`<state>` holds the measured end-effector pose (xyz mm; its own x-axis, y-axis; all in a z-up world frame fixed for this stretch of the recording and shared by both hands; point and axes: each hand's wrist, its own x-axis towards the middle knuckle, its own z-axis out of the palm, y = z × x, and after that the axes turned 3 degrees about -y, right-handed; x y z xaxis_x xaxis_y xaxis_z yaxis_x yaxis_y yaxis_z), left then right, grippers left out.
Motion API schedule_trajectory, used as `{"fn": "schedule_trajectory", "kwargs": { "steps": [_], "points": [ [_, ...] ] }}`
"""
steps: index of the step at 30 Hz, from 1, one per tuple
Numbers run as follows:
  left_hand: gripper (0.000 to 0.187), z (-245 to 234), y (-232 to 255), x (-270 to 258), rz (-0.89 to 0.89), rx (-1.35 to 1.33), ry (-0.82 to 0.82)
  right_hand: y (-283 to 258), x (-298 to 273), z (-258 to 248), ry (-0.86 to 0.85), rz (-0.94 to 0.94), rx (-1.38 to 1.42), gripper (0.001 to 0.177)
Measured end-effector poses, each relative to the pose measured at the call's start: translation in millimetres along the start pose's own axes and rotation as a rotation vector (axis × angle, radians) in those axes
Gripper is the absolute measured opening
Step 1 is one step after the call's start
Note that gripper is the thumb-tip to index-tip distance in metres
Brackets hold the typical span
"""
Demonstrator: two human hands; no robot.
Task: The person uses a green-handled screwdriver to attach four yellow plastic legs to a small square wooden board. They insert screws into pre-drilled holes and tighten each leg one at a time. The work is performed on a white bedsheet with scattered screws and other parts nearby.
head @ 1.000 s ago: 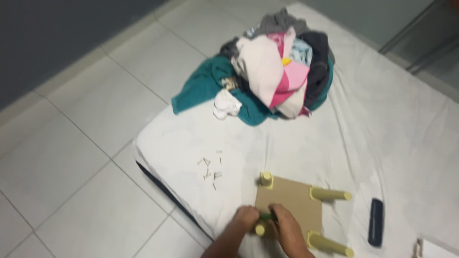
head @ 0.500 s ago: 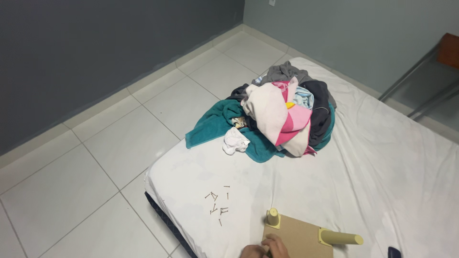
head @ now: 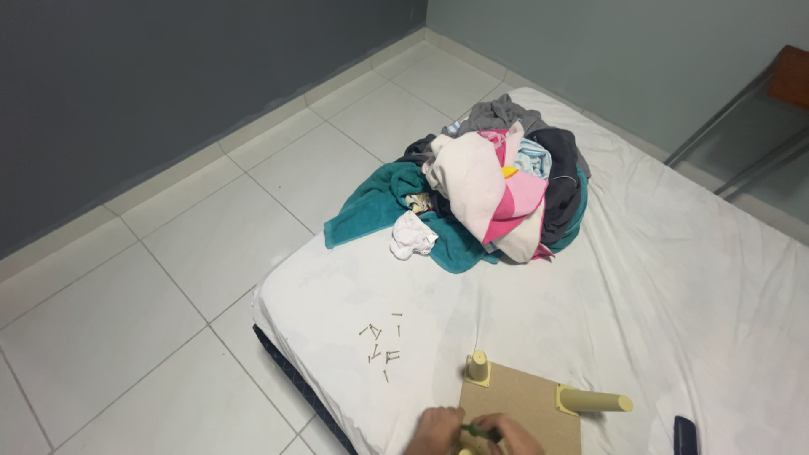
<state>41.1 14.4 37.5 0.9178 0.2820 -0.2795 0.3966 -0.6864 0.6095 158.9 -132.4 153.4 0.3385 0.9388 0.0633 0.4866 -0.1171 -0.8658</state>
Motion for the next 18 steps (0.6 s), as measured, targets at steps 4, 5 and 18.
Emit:
{"fn": "schedule_trajectory", "kwargs": {
  "steps": [4,5,18],
  "points": [
    [0.021,7.6,-28.3,-2.3,-0.332,-0.161,0.18,-36.7,-29.9,-47.5,0.266,0.048,-0.063,0.033],
    [0.027,3.9,-39.1,4.9,-0.575,-0.186,0.172,-44.2,-41.0,-57.8,0.31,0.152,0.0,0.037],
    [0.029,-59.8,-176.4,5.2,-0.521,-1.372,0.733,-71.1,-139.9,-81.9,0.694,0.61,0.447,0.027]
  ]
}}
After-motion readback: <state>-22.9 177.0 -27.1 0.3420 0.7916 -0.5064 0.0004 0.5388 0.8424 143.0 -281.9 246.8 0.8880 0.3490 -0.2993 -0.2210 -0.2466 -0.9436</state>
